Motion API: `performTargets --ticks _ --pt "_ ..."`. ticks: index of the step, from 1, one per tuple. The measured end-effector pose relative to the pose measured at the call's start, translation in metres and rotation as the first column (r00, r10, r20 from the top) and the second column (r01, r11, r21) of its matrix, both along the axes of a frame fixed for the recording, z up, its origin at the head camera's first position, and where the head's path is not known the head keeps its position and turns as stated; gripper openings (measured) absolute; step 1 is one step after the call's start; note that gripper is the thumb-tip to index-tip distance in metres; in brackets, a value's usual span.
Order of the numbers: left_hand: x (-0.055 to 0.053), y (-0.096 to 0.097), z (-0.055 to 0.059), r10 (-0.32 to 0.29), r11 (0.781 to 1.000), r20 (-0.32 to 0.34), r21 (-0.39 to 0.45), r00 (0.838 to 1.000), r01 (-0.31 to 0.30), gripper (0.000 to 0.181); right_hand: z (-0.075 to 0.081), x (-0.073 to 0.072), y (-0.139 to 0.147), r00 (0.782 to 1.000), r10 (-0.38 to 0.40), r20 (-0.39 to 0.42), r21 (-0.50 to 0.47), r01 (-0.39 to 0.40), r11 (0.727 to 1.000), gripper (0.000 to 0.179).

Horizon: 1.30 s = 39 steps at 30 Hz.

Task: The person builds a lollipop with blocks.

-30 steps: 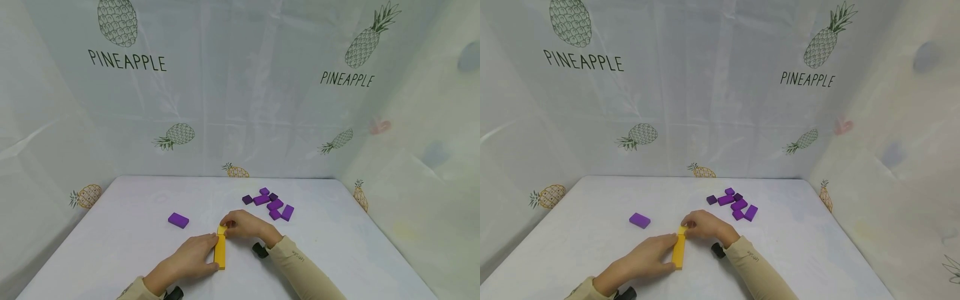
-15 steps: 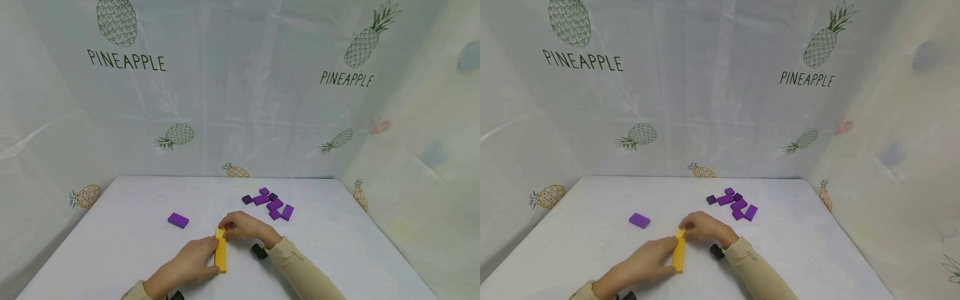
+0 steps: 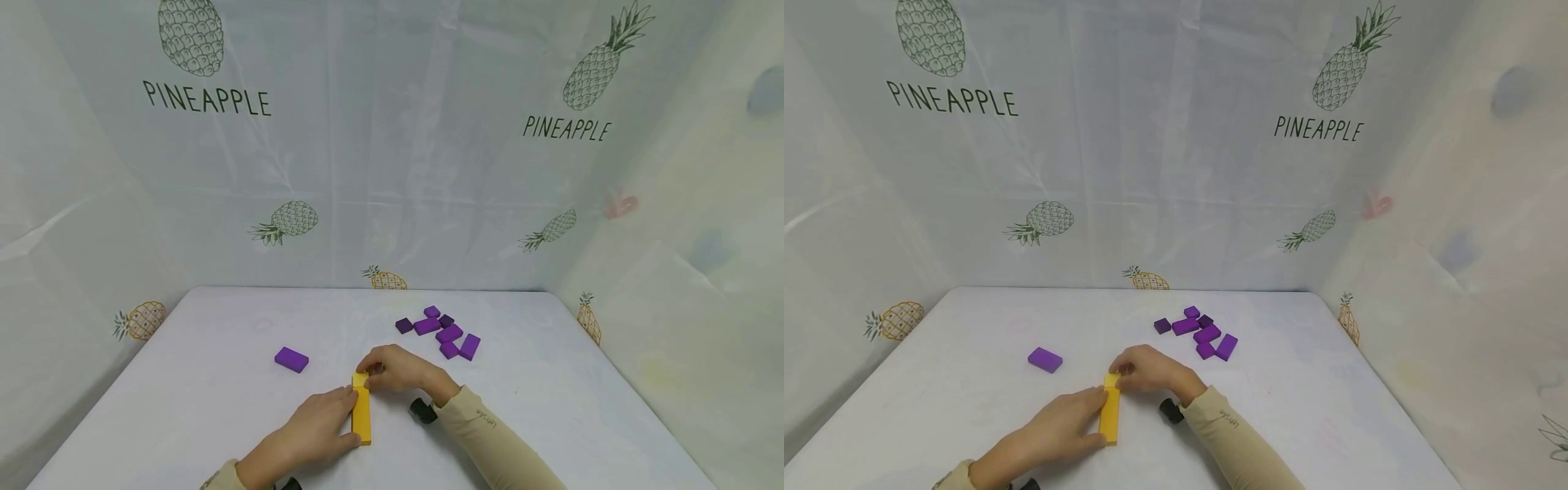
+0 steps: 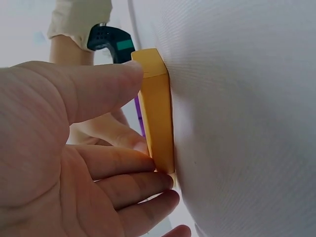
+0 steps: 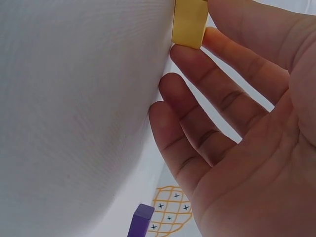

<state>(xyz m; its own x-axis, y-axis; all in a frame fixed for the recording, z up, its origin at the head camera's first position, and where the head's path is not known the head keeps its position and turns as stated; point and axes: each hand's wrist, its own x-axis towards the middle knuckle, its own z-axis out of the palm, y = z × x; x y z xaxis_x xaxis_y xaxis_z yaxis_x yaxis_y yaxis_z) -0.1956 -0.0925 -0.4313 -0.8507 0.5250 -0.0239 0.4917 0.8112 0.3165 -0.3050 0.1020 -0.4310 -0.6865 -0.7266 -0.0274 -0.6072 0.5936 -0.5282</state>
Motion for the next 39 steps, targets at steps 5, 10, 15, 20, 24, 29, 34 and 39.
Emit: performTargets --ticks 5,10,15,20,24,29,34,39 --pt "-0.0008 0.0001 -0.0001 0.002 1.000 0.003 0.001 1.000 -0.002 0.072 -0.0007 -0.0013 0.0003 1.000 -0.006 -0.001 -0.005 0.006 1.000 0.024" --pt "-0.0009 0.0011 -0.0003 0.008 1.000 0.011 0.008 1.000 -0.008 0.072 -0.0008 -0.0019 0.0004 1.000 -0.020 0.022 -0.012 0.020 1.000 0.024" --pt "-0.0009 0.0017 -0.0011 0.015 1.000 0.024 0.011 1.000 -0.015 0.072 0.0009 -0.0006 -0.0001 0.999 -0.023 0.023 -0.013 0.024 1.000 0.024" --pt "-0.0007 0.0011 -0.0016 0.013 1.000 0.028 0.011 1.000 -0.013 0.072 0.0014 -0.0010 -0.0010 0.999 -0.027 0.022 -0.010 0.028 1.000 0.024" --pt "-0.0007 -0.0001 -0.0015 0.008 1.000 0.022 0.016 1.000 -0.009 0.072 0.0013 -0.0014 -0.0013 0.999 -0.026 0.021 -0.012 0.026 1.000 0.024" --pt "-0.0011 -0.0027 -0.0011 0.008 0.999 0.024 0.040 1.000 -0.009 0.076 -0.0004 -0.0027 -0.0015 0.999 -0.026 0.021 -0.011 0.026 1.000 0.024" --pt "-0.0006 -0.0047 -0.0022 -0.007 0.997 0.025 0.075 1.000 0.005 0.077 -0.0009 -0.0023 -0.0003 1.000 -0.024 0.019 -0.006 0.024 1.000 0.024" --pt "-0.0016 -0.0045 -0.0030 -0.036 0.997 0.027 0.070 0.999 0.034 0.073 0.0010 -0.0003 0.0007 1.000 -0.017 0.015 -0.008 0.017 1.000 0.024"
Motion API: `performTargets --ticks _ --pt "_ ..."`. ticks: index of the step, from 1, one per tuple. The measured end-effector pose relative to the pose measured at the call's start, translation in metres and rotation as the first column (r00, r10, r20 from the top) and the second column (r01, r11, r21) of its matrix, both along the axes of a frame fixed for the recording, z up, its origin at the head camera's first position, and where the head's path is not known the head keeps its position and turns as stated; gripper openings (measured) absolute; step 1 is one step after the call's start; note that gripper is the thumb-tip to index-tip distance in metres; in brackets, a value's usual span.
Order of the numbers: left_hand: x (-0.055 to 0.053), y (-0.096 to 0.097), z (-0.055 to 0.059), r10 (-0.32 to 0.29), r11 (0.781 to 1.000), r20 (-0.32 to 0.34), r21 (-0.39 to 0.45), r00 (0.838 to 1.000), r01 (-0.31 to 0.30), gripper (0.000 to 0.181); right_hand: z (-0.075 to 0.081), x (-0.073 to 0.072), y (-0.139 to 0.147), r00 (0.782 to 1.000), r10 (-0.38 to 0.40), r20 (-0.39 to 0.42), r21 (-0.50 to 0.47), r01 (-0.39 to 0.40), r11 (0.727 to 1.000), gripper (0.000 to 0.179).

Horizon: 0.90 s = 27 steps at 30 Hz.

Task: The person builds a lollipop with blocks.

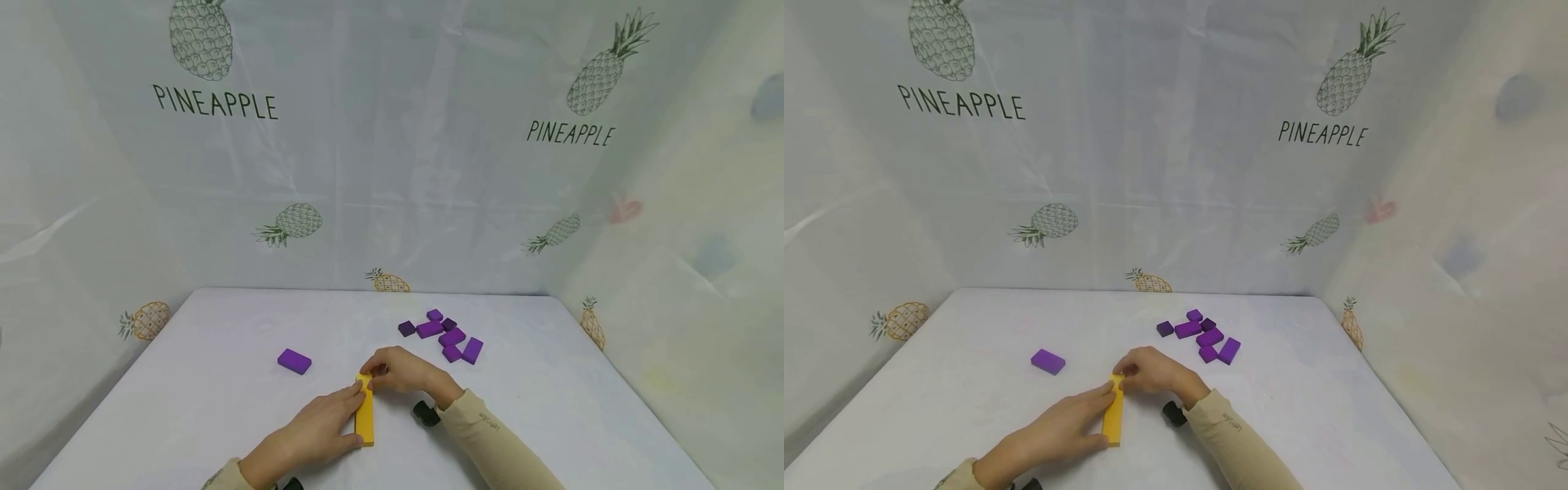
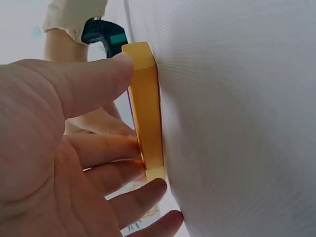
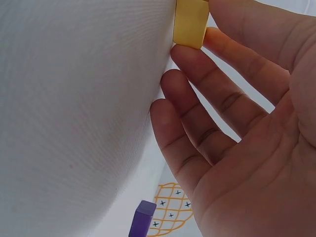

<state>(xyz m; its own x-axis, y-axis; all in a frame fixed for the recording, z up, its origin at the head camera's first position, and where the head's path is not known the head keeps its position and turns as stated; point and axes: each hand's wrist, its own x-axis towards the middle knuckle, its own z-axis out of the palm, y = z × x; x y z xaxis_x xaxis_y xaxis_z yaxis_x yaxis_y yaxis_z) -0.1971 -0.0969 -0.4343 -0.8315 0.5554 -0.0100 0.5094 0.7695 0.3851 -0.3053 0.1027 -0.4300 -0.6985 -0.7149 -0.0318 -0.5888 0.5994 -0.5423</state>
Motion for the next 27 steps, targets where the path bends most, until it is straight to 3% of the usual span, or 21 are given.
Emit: performTargets --ticks 15,27 --pt "-0.0010 -0.0007 -0.0020 -0.018 1.000 -0.030 -0.023 0.999 0.017 0.071 -0.0007 0.0006 0.0013 1.000 0.005 0.005 -0.017 -0.005 1.000 0.024" --pt "-0.0026 -0.0007 -0.0003 -0.011 1.000 -0.002 -0.015 1.000 0.011 0.071 0.0024 0.0026 0.0004 1.000 -0.001 -0.004 0.004 0.001 1.000 0.025"
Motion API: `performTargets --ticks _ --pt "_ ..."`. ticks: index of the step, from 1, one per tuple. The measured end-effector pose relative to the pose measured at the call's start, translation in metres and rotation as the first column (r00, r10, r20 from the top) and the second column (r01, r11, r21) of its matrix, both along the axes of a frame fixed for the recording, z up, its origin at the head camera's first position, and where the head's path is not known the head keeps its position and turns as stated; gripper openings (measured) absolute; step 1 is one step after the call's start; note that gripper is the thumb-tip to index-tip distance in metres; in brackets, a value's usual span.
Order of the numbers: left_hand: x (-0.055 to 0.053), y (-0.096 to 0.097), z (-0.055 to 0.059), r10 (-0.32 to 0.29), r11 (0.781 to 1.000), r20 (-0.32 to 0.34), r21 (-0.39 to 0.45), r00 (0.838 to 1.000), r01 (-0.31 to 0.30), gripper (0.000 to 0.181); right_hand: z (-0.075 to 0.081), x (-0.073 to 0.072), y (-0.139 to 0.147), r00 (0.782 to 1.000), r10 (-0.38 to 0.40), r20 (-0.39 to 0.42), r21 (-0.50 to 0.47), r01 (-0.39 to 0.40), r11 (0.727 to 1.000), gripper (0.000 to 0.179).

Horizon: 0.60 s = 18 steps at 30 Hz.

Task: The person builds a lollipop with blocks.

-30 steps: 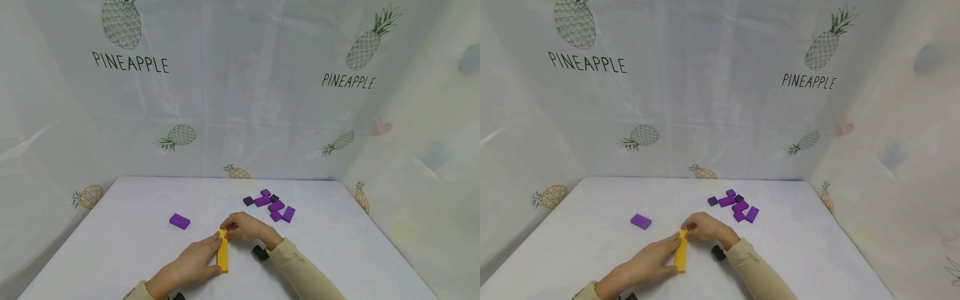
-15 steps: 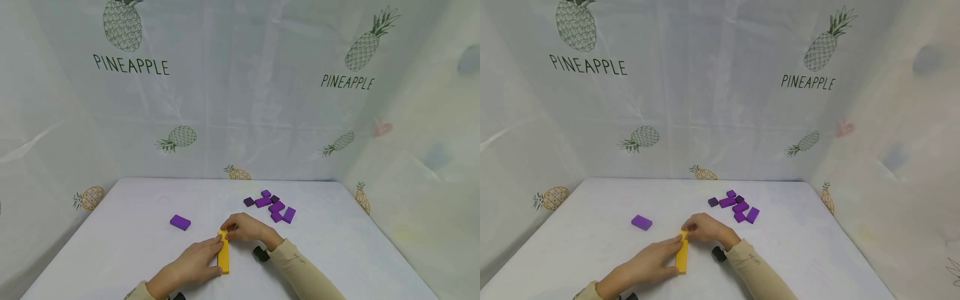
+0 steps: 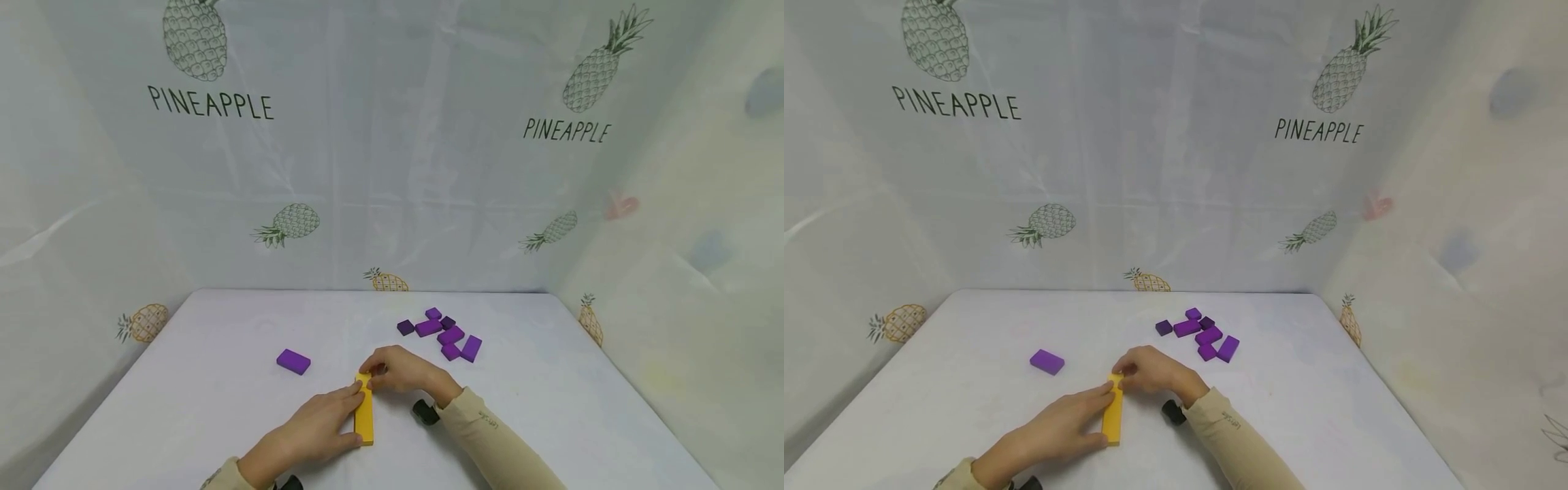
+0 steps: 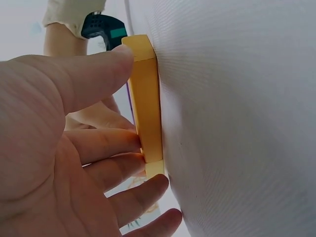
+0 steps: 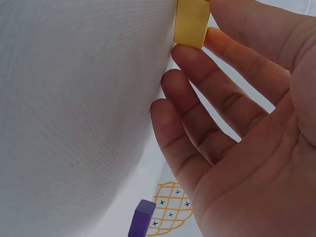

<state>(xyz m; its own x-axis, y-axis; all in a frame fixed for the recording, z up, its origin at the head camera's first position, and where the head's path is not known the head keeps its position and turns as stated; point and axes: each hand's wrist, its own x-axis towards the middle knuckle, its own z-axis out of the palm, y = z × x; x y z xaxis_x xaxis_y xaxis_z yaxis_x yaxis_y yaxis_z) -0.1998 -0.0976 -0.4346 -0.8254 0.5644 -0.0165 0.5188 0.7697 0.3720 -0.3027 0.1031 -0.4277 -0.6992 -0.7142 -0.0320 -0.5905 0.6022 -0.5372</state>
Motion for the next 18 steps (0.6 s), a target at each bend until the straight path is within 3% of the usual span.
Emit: performTargets --ticks 6,11,18 --pt "0.000 -0.001 -0.001 0.002 1.000 -0.014 0.002 1.000 -0.002 0.071 0.003 -0.007 0.006 1.000 -0.015 -0.009 0.019 0.016 1.000 0.031" --pt "0.000 -0.001 -0.001 0.003 1.000 -0.008 0.001 1.000 -0.003 0.070 0.008 -0.015 0.018 0.991 -0.107 -0.077 0.033 0.110 0.993 0.035" --pt "0.002 0.000 0.003 0.020 1.000 0.031 -0.015 0.999 -0.020 0.070 0.010 -0.034 0.046 0.962 -0.227 -0.150 -0.015 0.227 0.974 0.038"
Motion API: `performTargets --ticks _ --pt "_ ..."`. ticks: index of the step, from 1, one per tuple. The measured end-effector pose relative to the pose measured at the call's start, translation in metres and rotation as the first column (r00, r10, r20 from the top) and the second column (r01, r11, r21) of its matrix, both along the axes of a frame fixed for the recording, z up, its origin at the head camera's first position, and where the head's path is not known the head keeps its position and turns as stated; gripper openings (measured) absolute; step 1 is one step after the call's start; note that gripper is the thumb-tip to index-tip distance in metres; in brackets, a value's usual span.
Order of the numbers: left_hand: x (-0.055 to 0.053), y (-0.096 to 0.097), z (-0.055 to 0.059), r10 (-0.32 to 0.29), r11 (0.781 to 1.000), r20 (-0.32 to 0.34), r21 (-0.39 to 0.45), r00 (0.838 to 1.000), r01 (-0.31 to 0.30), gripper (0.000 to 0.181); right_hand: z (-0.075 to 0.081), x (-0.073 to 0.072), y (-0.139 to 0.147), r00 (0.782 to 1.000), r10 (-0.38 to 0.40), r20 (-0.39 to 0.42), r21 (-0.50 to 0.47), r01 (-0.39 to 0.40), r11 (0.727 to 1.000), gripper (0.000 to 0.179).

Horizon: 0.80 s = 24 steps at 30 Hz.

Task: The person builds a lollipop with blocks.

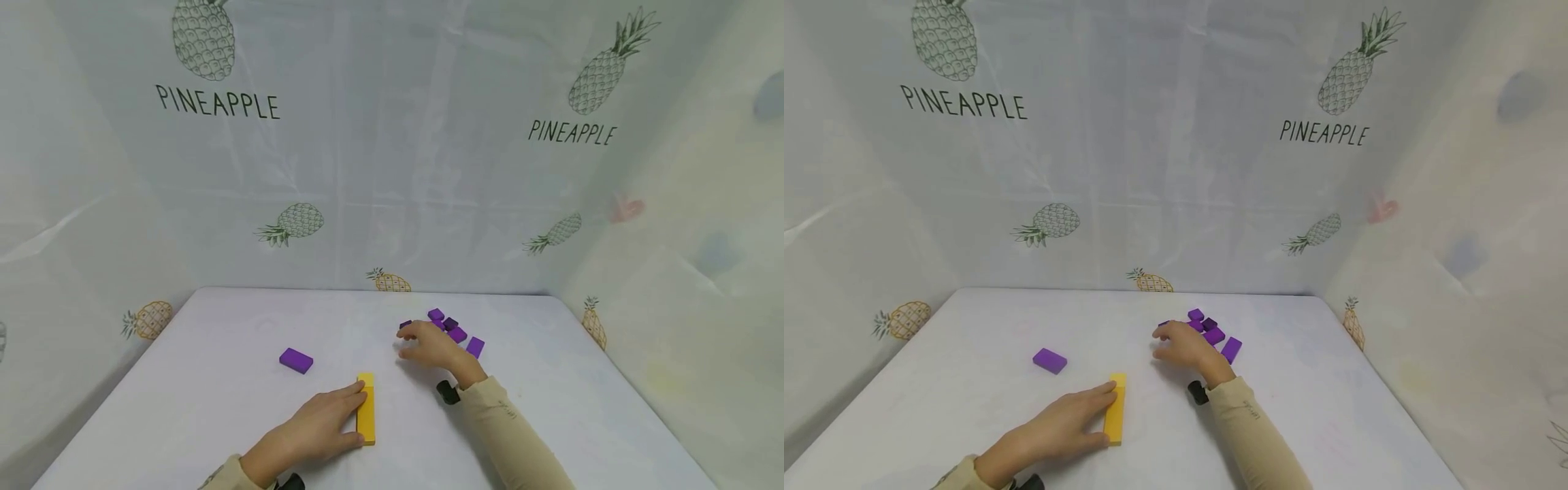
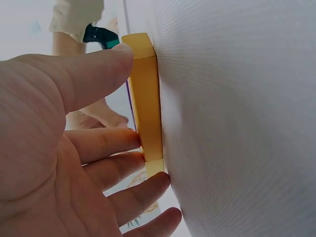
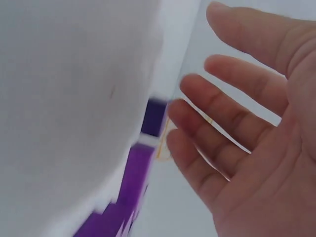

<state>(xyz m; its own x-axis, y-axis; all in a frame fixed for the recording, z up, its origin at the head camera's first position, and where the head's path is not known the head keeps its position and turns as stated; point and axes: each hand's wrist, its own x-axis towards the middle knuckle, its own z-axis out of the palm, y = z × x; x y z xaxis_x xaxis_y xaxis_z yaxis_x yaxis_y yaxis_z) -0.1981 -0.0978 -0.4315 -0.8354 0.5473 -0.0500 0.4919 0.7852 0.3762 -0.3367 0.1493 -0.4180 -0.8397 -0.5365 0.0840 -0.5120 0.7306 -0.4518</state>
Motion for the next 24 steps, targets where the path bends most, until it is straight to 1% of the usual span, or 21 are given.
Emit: performTargets --ticks 3,5,8,11,15,17,20,24 --pt "-0.001 0.001 0.001 0.006 1.000 0.017 -0.004 1.000 -0.006 0.070 -0.001 -0.007 0.011 0.998 -0.039 -0.041 -0.020 0.038 0.999 0.040" --pt "-0.001 0.001 0.001 0.003 1.000 0.012 -0.002 1.000 -0.003 0.069 -0.002 -0.010 0.016 0.994 -0.077 -0.071 -0.018 0.076 0.997 0.041" --pt "0.000 0.000 0.001 -0.005 1.000 -0.001 0.004 1.000 0.005 0.069 -0.002 -0.012 0.023 0.984 -0.135 -0.114 0.021 0.138 0.990 0.044" --pt "0.000 -0.001 -0.001 -0.009 1.000 -0.011 0.005 1.000 0.009 0.069 -0.004 -0.015 0.028 0.976 -0.163 -0.141 0.071 0.174 0.982 0.049" --pt "-0.001 -0.002 -0.001 -0.017 1.000 -0.024 0.006 1.000 0.017 0.070 -0.007 -0.018 0.034 0.972 -0.187 -0.139 0.127 0.205 0.970 0.056" --pt "-0.002 -0.001 -0.001 -0.021 1.000 -0.030 0.008 0.999 0.021 0.070 -0.008 -0.019 0.036 0.972 -0.197 -0.128 0.138 0.214 0.967 0.059" --pt "-0.003 -0.001 -0.001 -0.022 1.000 -0.032 0.003 0.999 0.022 0.070 -0.009 -0.021 0.039 0.973 -0.188 -0.130 0.155 0.208 0.966 0.059" --pt "-0.003 0.000 -0.002 -0.023 1.000 -0.032 -0.002 0.999 0.022 0.070 -0.011 -0.022 0.041 0.974 -0.176 -0.145 0.163 0.199 0.966 0.054"
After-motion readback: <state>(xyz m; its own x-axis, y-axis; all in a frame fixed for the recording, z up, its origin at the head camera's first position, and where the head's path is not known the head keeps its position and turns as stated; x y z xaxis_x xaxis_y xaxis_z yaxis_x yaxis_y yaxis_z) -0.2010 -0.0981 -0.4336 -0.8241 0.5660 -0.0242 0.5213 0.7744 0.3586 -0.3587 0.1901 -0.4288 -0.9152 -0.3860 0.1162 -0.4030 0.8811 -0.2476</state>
